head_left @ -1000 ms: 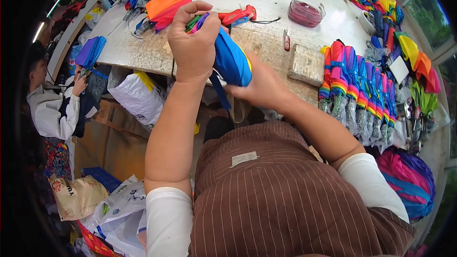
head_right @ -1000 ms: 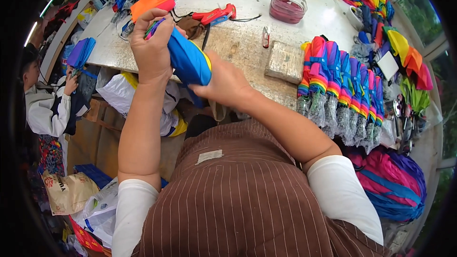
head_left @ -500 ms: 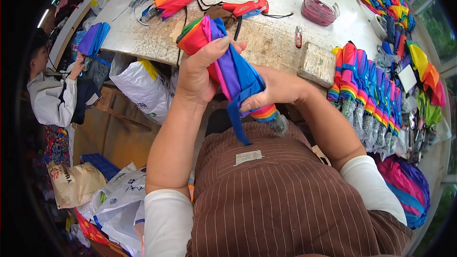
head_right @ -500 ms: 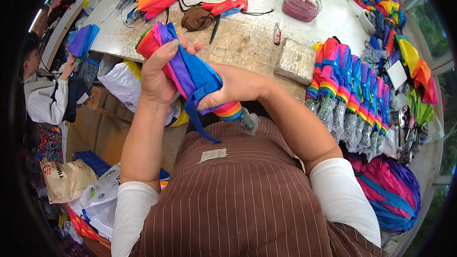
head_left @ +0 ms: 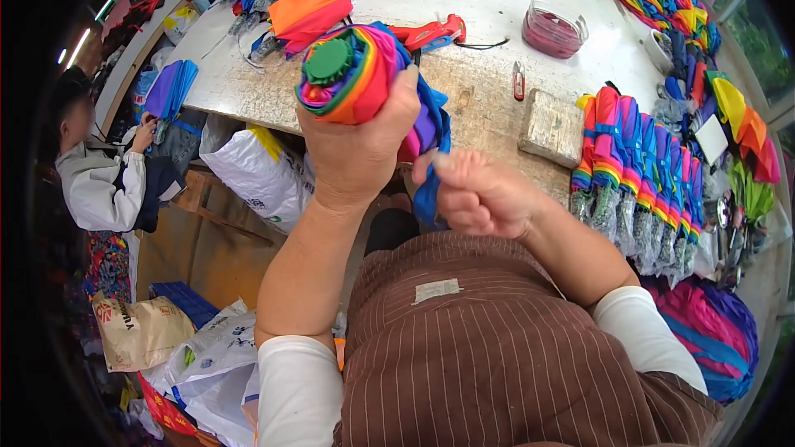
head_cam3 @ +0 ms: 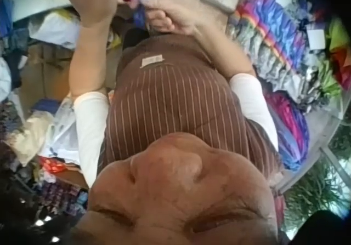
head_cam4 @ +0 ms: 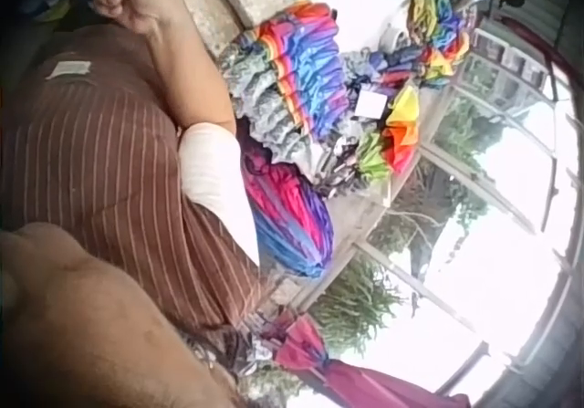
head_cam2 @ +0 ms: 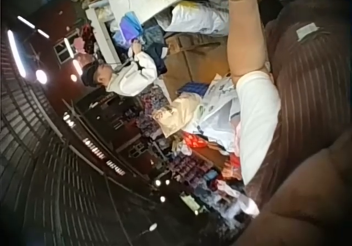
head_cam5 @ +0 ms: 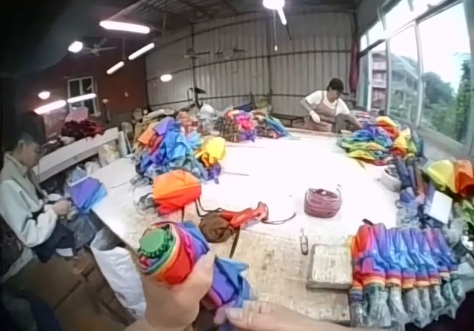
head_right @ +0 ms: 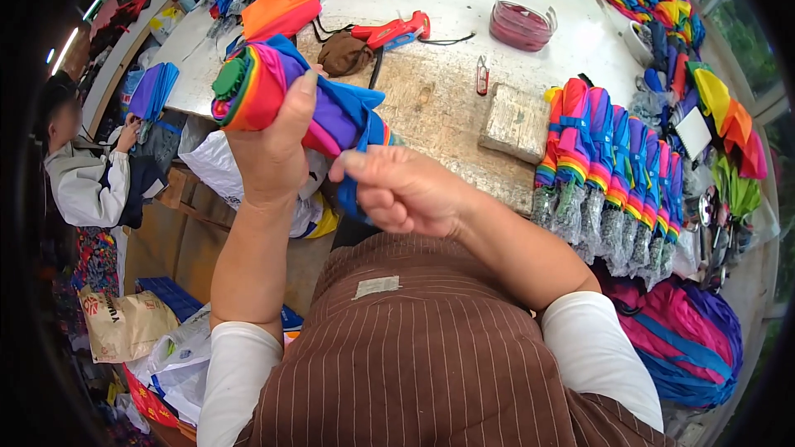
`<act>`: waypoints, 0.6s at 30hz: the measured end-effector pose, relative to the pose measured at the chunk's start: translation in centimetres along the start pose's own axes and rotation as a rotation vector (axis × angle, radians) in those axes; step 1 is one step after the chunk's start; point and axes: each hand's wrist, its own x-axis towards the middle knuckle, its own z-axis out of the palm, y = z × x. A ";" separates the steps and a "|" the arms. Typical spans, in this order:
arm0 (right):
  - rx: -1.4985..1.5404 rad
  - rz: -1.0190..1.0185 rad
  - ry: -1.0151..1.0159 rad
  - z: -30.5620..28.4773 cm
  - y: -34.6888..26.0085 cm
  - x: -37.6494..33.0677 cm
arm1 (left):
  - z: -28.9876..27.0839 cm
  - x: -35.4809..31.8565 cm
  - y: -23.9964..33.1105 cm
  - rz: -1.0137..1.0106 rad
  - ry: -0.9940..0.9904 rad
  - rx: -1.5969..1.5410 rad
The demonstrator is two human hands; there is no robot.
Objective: Inspecting, opening, and neatly folding rainbow-colored umbrellas at a manufacturing station.
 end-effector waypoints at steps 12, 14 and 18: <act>-1.365 -0.307 0.043 2.0 8.1 0.8 | 0.2 0.4 -2.0 -0.719 0.336 -1.126; -1.459 -0.219 -0.034 2.8 6.6 0.2 | -0.1 0.2 -2.5 -0.718 0.344 -1.127; -1.564 -0.214 -0.185 1.8 4.2 -2.7 | -1.5 0.3 -2.5 -0.596 0.313 -1.056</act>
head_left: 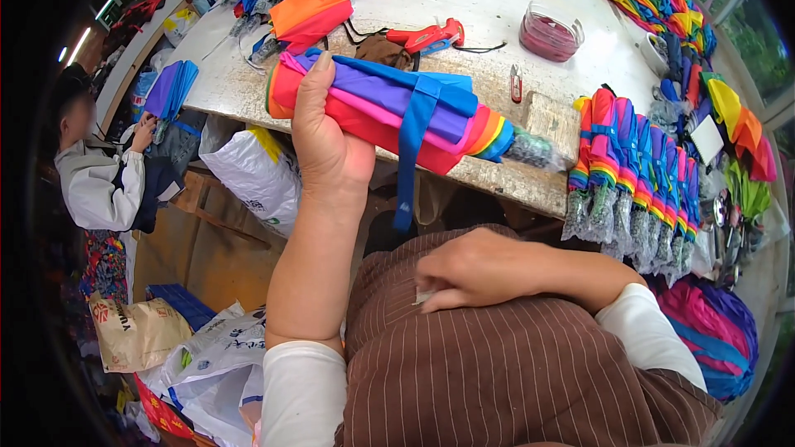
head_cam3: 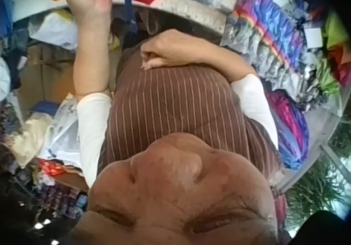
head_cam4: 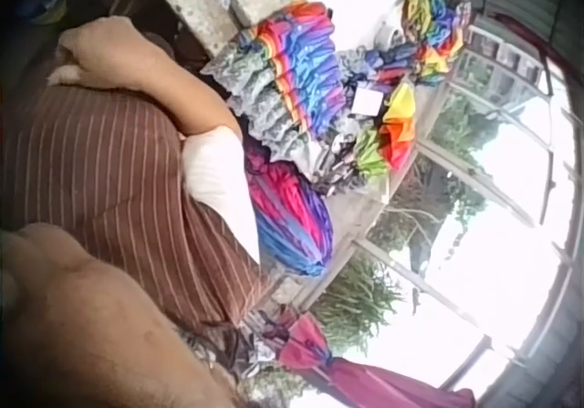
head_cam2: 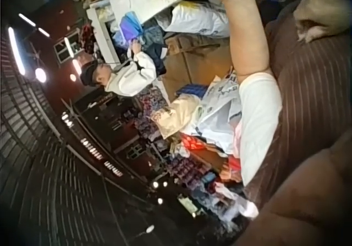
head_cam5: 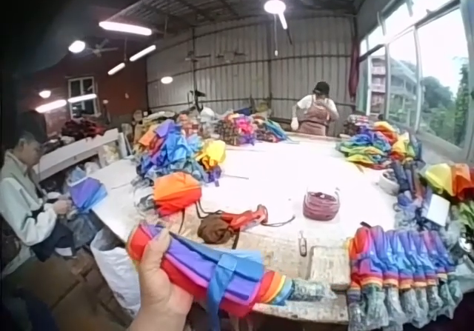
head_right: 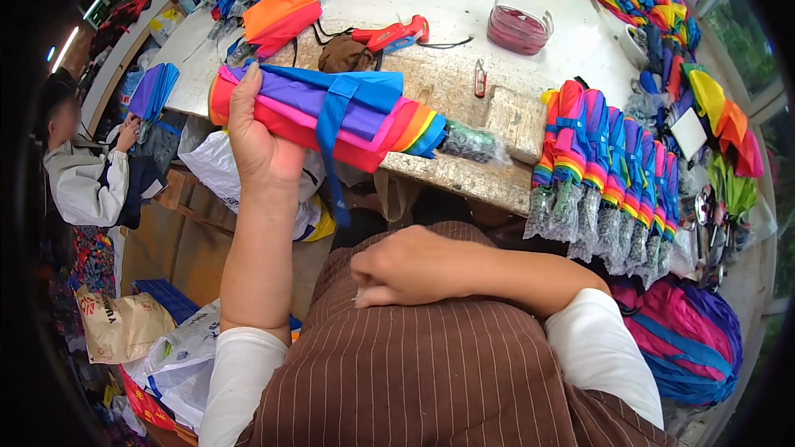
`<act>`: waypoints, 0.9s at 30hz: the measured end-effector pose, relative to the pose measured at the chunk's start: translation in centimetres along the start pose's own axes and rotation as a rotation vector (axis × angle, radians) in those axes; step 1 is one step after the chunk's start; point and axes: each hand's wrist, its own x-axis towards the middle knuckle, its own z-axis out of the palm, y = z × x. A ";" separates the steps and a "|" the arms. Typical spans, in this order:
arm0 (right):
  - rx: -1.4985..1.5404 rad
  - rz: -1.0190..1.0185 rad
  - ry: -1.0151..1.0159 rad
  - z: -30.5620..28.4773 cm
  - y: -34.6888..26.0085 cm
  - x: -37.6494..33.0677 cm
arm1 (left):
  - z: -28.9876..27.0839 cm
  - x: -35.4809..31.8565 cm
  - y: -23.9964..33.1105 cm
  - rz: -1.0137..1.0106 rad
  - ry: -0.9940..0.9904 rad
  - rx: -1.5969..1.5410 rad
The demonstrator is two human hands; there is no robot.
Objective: Inspecting, opening, and neatly folding rainbow-colored umbrellas at a manufacturing station.
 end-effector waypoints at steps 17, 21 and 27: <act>0.655 0.265 0.442 1.4 3.6 4.7 | -1.5 -2.3 0.7 -0.226 0.012 -0.028; 0.728 -0.366 0.748 -0.6 8.8 4.7 | -3.2 -2.4 0.4 -0.282 0.057 -0.053; 0.912 0.070 0.653 -3.2 10.6 3.5 | -4.1 -2.6 -0.3 -0.365 0.051 -0.124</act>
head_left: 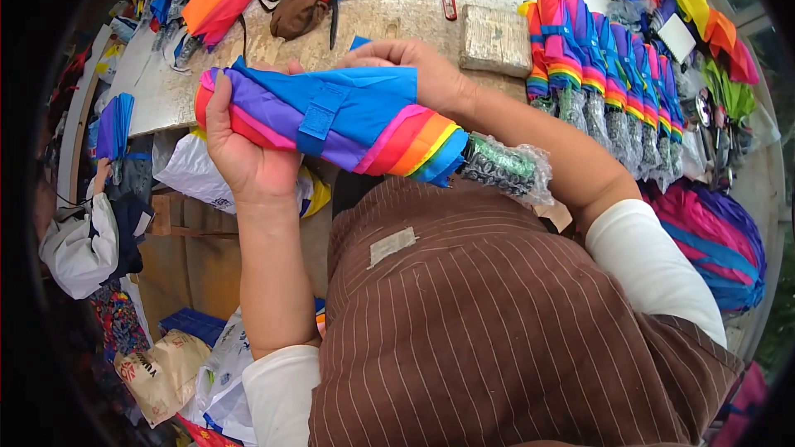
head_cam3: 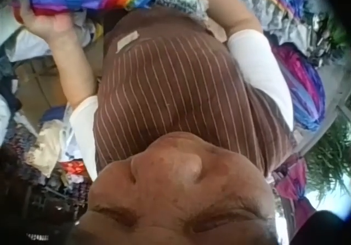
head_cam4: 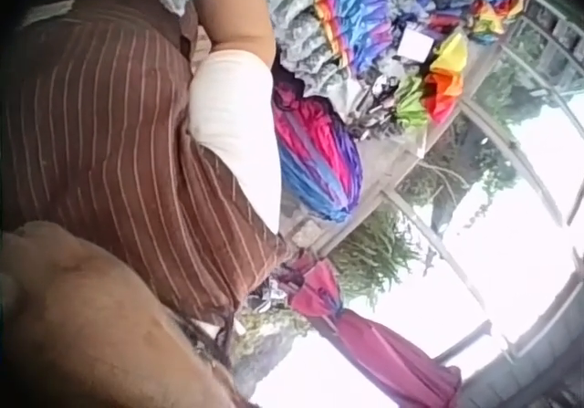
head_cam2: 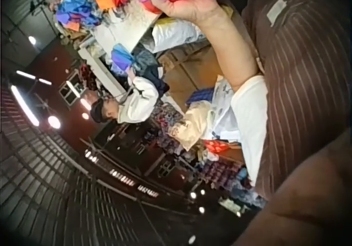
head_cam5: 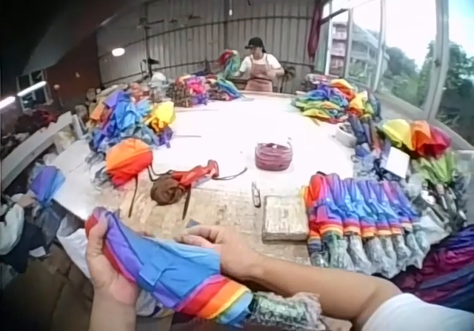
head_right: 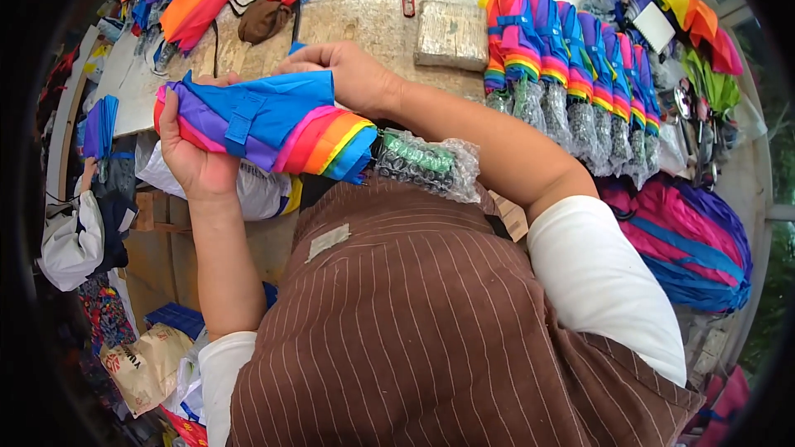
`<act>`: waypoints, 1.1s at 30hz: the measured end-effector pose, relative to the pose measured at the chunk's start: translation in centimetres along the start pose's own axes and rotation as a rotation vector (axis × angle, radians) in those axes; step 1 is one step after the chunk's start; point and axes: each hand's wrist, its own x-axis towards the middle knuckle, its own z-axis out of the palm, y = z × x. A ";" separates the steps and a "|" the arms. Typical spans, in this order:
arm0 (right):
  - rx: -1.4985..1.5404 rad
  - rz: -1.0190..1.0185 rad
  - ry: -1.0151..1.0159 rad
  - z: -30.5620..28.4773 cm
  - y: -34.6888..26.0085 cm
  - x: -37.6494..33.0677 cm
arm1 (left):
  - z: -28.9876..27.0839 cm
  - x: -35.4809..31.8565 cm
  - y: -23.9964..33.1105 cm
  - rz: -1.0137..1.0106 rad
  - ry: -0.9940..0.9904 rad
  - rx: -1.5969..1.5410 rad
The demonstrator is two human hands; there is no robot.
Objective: Inspecting, opening, and neatly folding rainbow-colored umbrellas at a manufacturing station.
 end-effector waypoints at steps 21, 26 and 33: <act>-1.165 -0.755 -0.413 7.2 -0.8 -7.0 | -3.6 2.2 -2.3 0.403 0.276 0.329; -1.034 -0.620 0.157 3.2 -5.4 -2.2 | 0.6 -0.2 -2.4 0.395 0.084 0.406; -0.132 0.197 -0.422 0.5 -4.7 -4.6 | 4.2 -0.3 -4.7 0.170 -0.376 0.447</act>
